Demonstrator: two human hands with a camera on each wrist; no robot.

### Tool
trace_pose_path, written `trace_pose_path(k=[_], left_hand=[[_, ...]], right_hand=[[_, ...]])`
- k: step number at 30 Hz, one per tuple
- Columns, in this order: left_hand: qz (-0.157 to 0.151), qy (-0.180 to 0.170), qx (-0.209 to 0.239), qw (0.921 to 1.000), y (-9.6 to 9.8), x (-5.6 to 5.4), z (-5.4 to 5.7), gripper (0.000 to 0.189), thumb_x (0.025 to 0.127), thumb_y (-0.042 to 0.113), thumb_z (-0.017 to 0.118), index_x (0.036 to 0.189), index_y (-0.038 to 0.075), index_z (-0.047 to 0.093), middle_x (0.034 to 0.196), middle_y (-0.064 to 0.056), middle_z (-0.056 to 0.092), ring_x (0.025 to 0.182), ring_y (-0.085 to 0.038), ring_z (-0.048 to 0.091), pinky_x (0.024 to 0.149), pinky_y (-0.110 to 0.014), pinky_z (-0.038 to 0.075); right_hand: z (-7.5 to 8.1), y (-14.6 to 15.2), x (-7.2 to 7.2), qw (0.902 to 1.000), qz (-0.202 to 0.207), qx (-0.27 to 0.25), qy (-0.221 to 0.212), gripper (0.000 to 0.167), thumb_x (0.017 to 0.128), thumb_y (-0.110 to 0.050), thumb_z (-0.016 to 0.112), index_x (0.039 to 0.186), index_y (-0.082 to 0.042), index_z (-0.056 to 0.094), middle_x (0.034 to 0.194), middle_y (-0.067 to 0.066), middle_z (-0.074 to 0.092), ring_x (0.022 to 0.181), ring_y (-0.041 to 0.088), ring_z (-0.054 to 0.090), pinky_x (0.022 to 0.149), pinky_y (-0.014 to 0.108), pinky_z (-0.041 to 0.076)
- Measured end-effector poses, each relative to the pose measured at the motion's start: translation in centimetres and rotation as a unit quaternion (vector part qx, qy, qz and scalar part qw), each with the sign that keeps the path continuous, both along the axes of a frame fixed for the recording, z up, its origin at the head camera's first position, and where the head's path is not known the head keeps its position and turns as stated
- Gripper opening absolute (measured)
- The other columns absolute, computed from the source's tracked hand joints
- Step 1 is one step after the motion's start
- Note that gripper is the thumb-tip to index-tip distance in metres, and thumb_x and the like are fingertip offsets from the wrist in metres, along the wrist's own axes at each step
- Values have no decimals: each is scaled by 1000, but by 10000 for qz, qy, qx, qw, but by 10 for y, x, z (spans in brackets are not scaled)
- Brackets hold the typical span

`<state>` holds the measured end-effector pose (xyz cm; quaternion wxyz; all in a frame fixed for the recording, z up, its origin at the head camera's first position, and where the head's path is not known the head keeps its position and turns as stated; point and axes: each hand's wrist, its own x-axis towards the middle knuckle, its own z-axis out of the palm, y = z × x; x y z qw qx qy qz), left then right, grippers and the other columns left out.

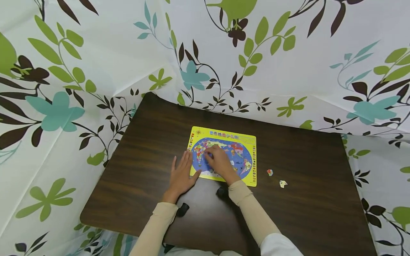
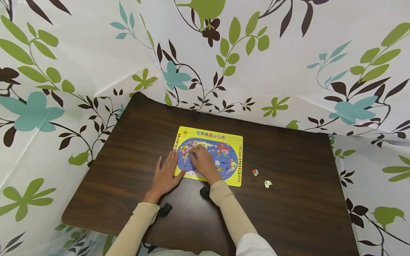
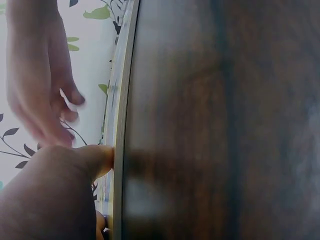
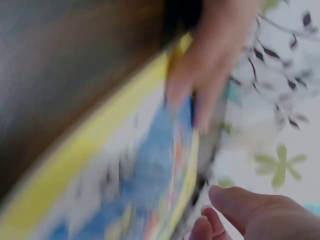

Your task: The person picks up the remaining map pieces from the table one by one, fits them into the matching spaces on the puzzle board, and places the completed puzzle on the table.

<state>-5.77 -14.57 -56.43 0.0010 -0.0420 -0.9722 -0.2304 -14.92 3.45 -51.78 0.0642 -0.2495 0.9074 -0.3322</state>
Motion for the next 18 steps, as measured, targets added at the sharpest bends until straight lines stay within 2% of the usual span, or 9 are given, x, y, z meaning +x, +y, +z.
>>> trace_pose_path(k=[3,6,9,13,15,18], left_hand=[[-8,110,5,9999,1,-4,-1,84,102,50,55,164,3,23,172,-12,19,159,-27,16,125,-57,0],[-56,19,51,10000,2,-8,-2,85,103,51,54,165,4,20,172,-11,15,159,-25,13,125,-56,-3],[-60,-175,46,9998,3,-9,-4,86,103,53,52,166,6,16,173,-9,10,160,-23,8,125,-54,-7],[-60,-242,71,9997,3,-7,-5,87,103,54,51,166,5,16,173,-11,9,160,-25,7,125,-55,-8],[-58,-182,123,9997,2,-6,-4,87,103,53,53,165,4,18,173,-12,12,160,-26,9,124,-56,-7],[-42,-171,143,9997,2,-6,-4,87,102,52,54,165,3,18,173,-12,12,160,-27,9,124,-56,-8]], right_hand=[[6,31,-4,9982,-573,-174,56,21,101,-14,67,117,-3,76,101,10,65,76,20,57,67,36,51],[10,74,-5,9910,-1310,-188,175,22,100,-13,68,116,0,76,101,13,66,76,21,57,66,37,49],[10,124,2,9761,-2154,-160,245,21,100,-9,67,116,3,75,99,17,65,78,27,58,68,41,47],[5,182,21,9489,-3154,50,130,22,99,-4,66,117,5,74,101,22,66,87,35,61,76,48,48],[2,203,29,9416,-3359,242,-64,23,99,-6,67,118,5,73,105,24,68,91,37,63,78,52,50],[-2,219,38,9431,-3286,374,-346,29,99,-13,70,121,5,73,109,25,69,93,39,65,80,55,52]])
